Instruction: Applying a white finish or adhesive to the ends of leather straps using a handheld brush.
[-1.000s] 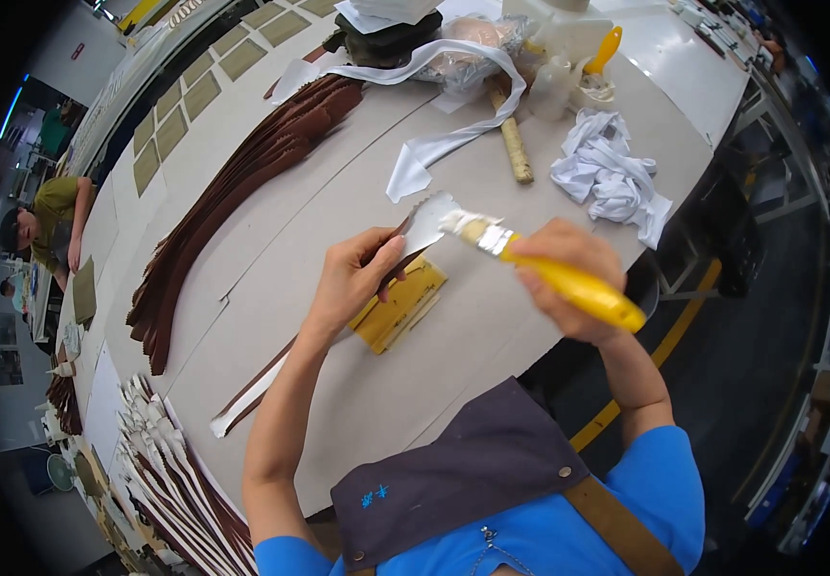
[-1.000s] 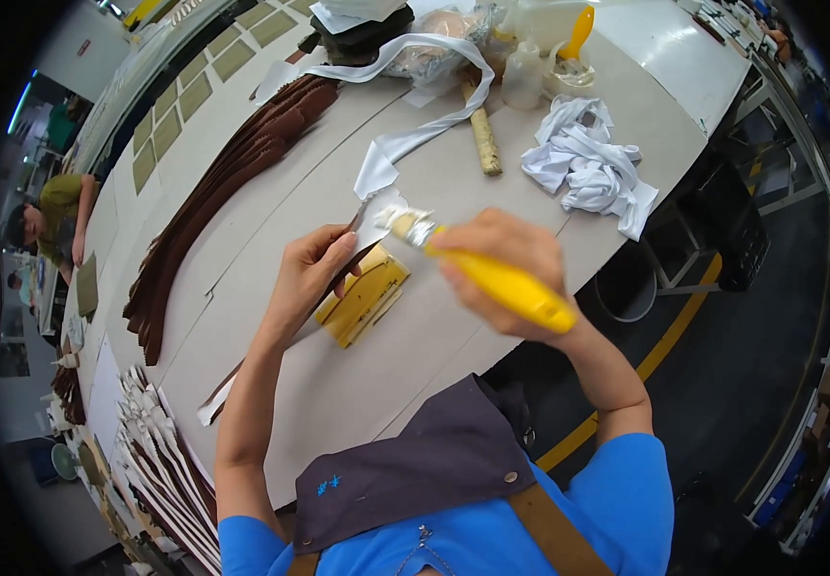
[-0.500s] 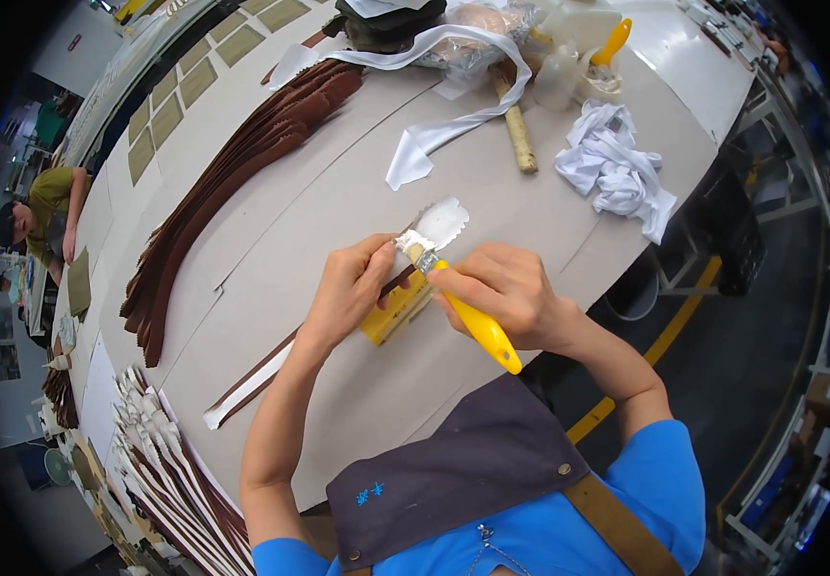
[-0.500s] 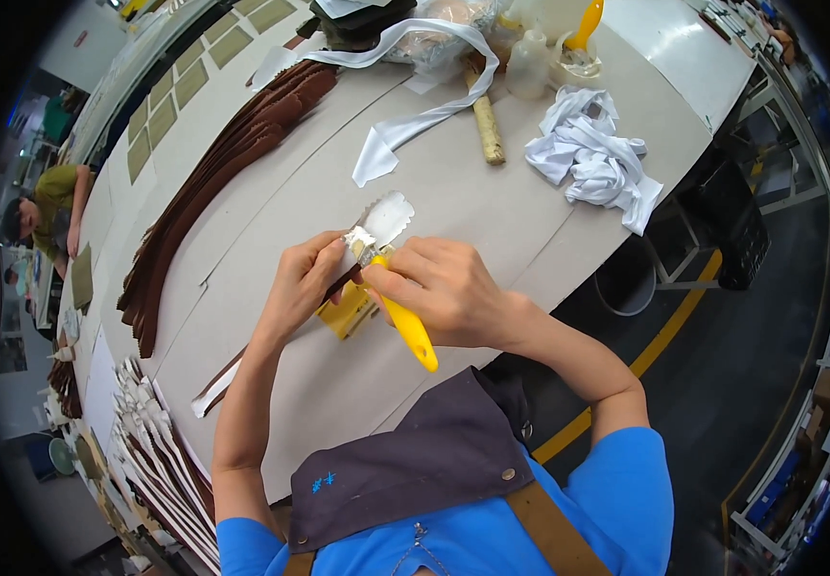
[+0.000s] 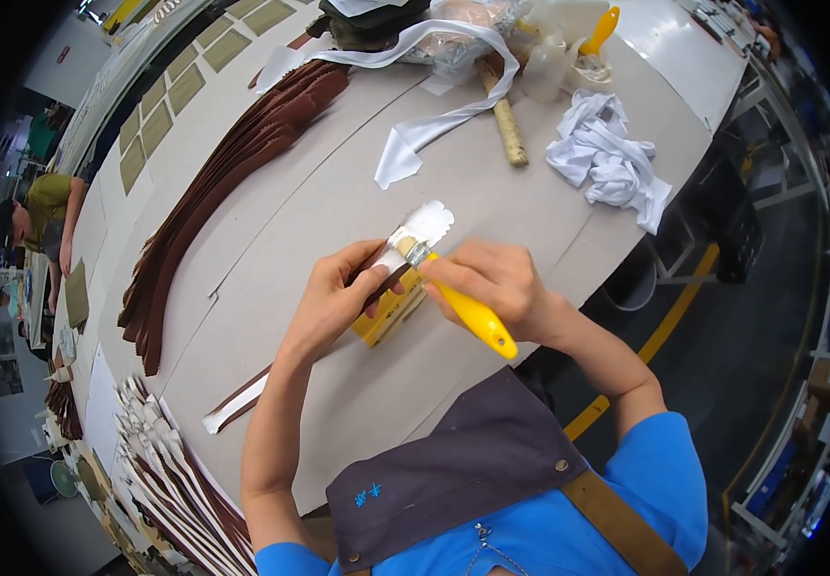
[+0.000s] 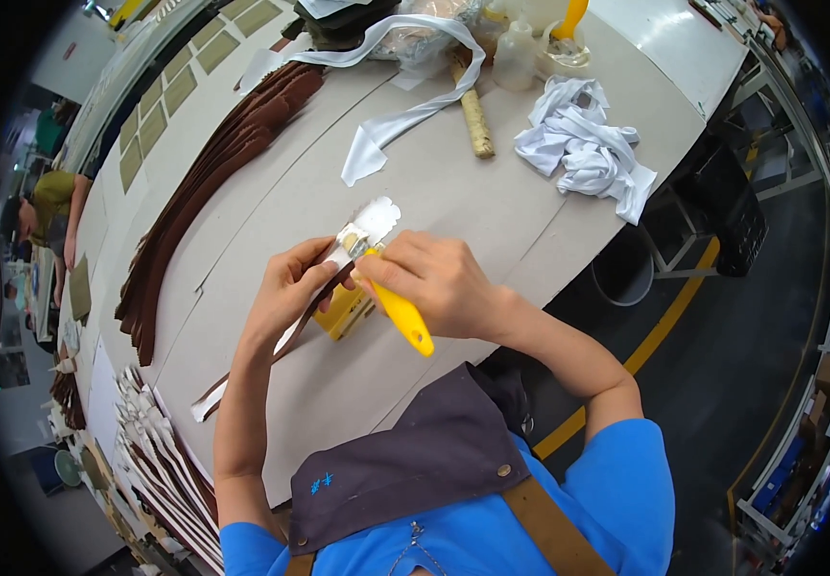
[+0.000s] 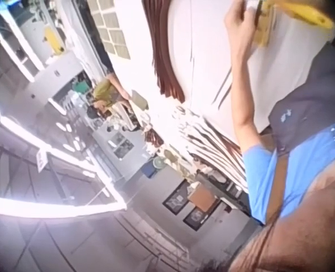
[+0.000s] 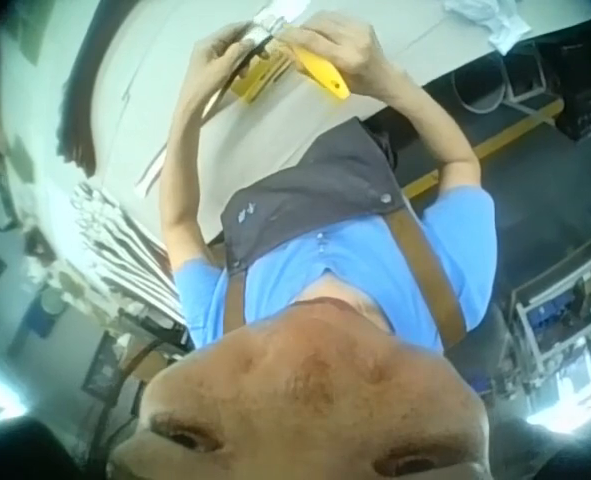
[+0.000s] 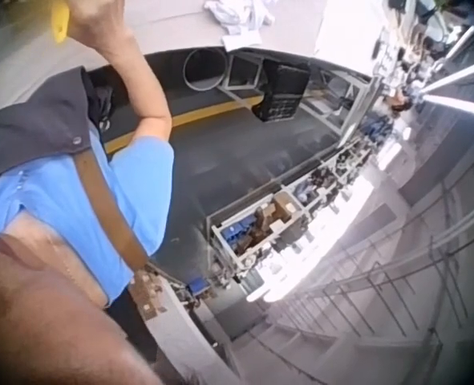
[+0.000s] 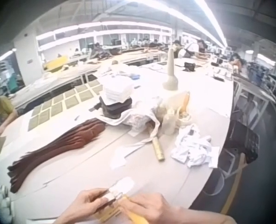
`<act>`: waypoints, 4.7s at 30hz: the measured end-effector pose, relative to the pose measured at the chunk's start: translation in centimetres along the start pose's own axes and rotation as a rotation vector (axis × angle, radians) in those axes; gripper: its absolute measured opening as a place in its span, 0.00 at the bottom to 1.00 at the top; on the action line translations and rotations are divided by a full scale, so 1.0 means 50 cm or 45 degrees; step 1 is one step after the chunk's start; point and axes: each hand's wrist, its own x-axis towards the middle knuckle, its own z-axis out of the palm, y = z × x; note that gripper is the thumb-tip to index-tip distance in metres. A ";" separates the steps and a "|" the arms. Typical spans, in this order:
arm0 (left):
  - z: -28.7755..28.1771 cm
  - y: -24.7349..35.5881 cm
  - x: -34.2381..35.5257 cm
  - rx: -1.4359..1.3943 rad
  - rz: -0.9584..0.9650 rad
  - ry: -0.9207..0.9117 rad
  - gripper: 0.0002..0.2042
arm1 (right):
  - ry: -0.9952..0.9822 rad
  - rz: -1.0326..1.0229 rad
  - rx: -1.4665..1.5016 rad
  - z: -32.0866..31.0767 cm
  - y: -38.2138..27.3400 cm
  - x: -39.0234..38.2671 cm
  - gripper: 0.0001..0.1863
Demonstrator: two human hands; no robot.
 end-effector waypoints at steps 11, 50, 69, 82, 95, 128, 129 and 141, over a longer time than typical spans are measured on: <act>0.002 0.002 -0.007 -0.123 -0.041 0.011 0.18 | 0.083 0.122 -0.039 -0.031 0.038 -0.002 0.15; 0.005 -0.038 -0.020 -0.050 -0.032 0.067 0.14 | 0.016 0.329 0.243 -0.118 -0.001 0.039 0.11; 0.026 -0.014 -0.053 0.166 0.163 0.236 0.11 | -0.411 0.485 0.335 -0.078 0.012 0.111 0.05; 0.004 -0.032 -0.057 0.144 0.026 0.107 0.14 | -0.490 0.650 0.481 -0.027 0.020 0.120 0.08; -0.001 -0.029 -0.050 -0.001 -0.027 0.052 0.11 | -0.496 0.495 0.580 -0.024 0.037 0.113 0.07; -0.008 -0.041 -0.041 -0.151 -0.221 -0.232 0.05 | -0.397 0.472 0.433 -0.081 0.033 0.052 0.03; -0.008 -0.042 -0.040 -0.150 -0.217 -0.232 0.05 | -0.385 0.485 0.425 -0.084 0.033 0.053 0.03; -0.001 -0.092 -0.047 -0.001 -0.025 -0.515 0.26 | 0.125 0.727 0.157 -0.192 0.033 -0.042 0.02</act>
